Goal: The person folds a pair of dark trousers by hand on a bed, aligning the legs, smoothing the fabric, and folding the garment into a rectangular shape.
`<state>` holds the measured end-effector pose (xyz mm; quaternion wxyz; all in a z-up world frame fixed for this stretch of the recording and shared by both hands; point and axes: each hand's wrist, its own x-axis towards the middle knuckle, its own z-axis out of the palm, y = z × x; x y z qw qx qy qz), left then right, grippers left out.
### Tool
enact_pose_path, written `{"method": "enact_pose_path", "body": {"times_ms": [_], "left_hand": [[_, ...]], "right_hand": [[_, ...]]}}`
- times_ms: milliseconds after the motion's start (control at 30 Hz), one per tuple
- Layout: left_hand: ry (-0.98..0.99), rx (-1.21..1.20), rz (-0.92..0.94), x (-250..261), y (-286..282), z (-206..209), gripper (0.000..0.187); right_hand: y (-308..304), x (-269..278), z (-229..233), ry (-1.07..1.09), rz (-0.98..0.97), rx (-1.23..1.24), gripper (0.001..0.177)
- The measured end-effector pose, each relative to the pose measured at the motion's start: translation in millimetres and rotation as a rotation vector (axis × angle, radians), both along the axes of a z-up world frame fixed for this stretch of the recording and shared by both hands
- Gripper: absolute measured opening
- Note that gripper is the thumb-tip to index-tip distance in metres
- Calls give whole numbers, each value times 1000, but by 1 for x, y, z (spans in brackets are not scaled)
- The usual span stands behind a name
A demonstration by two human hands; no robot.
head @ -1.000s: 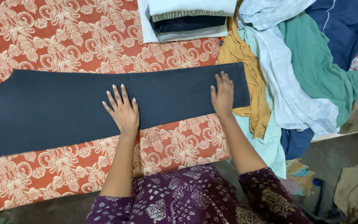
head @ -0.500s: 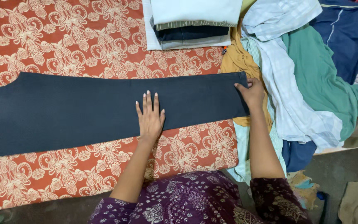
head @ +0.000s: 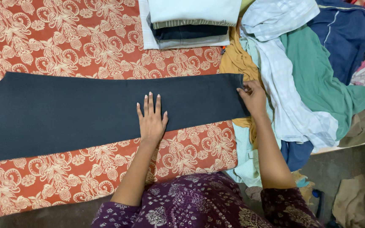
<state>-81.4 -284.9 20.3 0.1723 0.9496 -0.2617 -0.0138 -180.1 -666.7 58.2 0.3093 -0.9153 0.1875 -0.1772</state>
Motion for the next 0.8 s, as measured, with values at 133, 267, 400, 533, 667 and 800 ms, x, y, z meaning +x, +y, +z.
{"method": "enact_pose_path", "body": {"times_ms": [133,267,400,533,667,800], "left_hand": [[1,-26,17,0,-1,3,67],[98,-197,64,-3,-14,4,54],[581,-673,188,-14,-51,2,45],[1273,-1286,208,0,-92,-8,49],[1373,-1229,369,13,-102,-19,41],[1173,-1247,239,24,-91,-23,28]], "right_hand": [[29,7,35,192,-101,-120,27],[56,23,64,244,-68,-114,27],[90,41,76,226,-25,-121,27],[142,56,76,230,2,-115,29],[193,52,65,264,114,154,38],[183,36,39,93,189,488,29]]}}
